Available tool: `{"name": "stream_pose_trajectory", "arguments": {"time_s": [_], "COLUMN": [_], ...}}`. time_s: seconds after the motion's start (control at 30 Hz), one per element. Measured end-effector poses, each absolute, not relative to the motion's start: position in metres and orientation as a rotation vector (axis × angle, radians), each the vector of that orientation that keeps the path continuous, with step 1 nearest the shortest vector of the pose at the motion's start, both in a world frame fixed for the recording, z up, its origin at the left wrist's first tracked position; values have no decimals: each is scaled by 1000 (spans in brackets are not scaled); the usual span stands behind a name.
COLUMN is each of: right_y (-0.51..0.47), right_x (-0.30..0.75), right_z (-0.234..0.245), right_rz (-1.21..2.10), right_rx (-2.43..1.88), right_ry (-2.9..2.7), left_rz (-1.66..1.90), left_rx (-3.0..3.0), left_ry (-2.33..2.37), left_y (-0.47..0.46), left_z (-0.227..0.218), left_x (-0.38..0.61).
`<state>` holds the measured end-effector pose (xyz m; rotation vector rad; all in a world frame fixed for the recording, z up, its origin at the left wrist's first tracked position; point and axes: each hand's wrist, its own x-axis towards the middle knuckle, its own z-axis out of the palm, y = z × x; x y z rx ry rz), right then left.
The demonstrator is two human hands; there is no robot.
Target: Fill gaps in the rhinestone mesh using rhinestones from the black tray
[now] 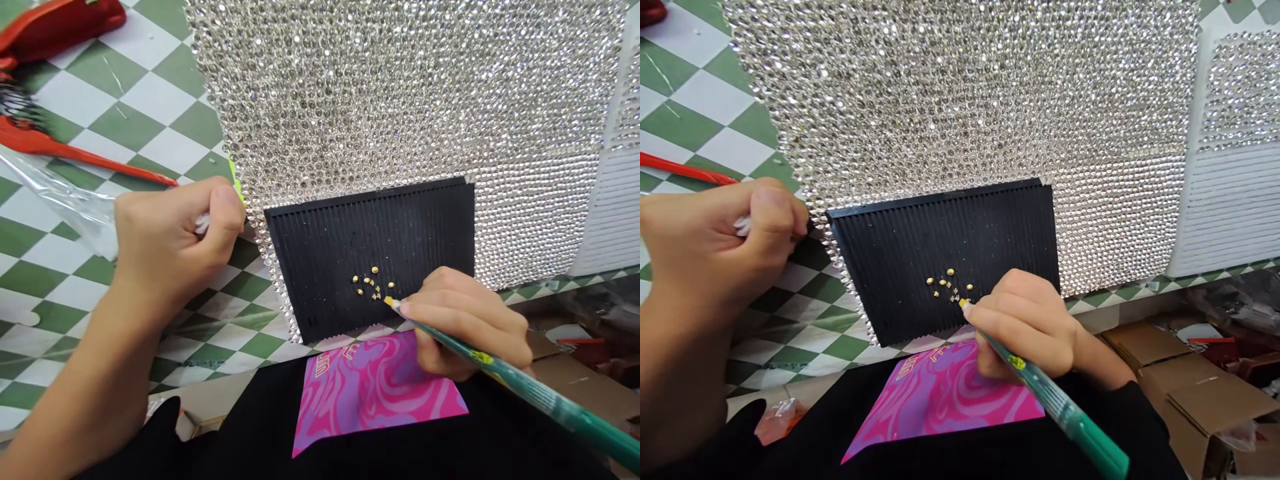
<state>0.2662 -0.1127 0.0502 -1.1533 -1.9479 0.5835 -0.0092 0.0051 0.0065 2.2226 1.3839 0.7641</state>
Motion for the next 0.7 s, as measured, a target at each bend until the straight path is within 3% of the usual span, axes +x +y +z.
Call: {"name": "stream_pose_trajectory", "arguments": {"time_s": [0.7], "right_y": [-110], "right_x": [271], "right_z": [46], "right_rz": [668], "right_rx": [-1021], "right_ry": [-2112], "left_rz": [710], "left_rx": [2191], "left_ry": [1452], "left_y": [5], "left_z": [9], "left_x": [-7]}}
